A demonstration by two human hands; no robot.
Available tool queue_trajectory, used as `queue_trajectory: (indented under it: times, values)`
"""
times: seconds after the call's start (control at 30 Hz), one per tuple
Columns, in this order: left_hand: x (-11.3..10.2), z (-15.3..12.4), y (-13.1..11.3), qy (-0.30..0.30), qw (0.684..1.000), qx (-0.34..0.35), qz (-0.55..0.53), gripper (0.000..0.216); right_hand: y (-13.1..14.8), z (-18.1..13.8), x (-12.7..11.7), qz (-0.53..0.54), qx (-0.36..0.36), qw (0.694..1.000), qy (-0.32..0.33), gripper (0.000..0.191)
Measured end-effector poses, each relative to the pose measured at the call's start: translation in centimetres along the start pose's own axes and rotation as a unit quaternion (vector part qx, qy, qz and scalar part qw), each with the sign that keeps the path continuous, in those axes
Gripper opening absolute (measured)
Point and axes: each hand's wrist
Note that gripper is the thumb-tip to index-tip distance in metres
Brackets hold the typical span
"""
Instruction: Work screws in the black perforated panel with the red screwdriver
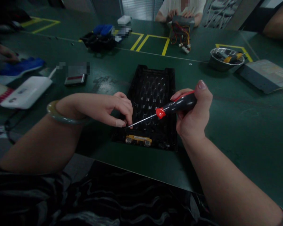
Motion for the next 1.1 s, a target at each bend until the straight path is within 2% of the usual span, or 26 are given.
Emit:
queue_trajectory:
  times: [0.23, 0.43, 0.63, 0.8, 0.97, 1.1]
  values:
    - [-0.23, -0.09, -0.1, 0.03, 0.999, 0.015, 0.009, 0.018, -0.19, 0.32, -0.43, 0.023, -0.021, 0.999, -0.017, 0.047]
    - [-0.06, -0.02, -0.29, 0.0, 0.999, 0.015, -0.028, 0.01, -0.18, 0.31, -0.4, 0.031, -0.031, 0.999, -0.012, 0.047]
    - [0.09, 0.0, -0.38, 0.031, 1.0, 0.007, 0.002, 0.014, -0.02, 0.25, -0.39, 0.009, -0.022, 1.0, -0.011, 0.048]
    - [0.09, 0.06, -0.45, 0.016, 1.0, 0.014, -0.003, 0.011, 0.09, 0.14, -0.46, 0.011, -0.019, 1.0, -0.001, 0.046]
    - [-0.08, 0.03, -0.43, -0.005, 0.999, 0.016, -0.04, 0.009, 0.04, 0.19, -0.44, 0.003, -0.02, 1.0, -0.018, 0.046]
    - [-0.18, 0.07, -0.32, 0.015, 1.0, -0.001, -0.013, 0.015, 0.1, 0.14, -0.28, 0.002, -0.025, 0.999, -0.02, 0.046]
Point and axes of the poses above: each hand's wrist, its own z-axis towards the middle knuckle, its own x-axis out of the palm, y = z × x, and after that the axes turned 14 degrees about y, right-handed
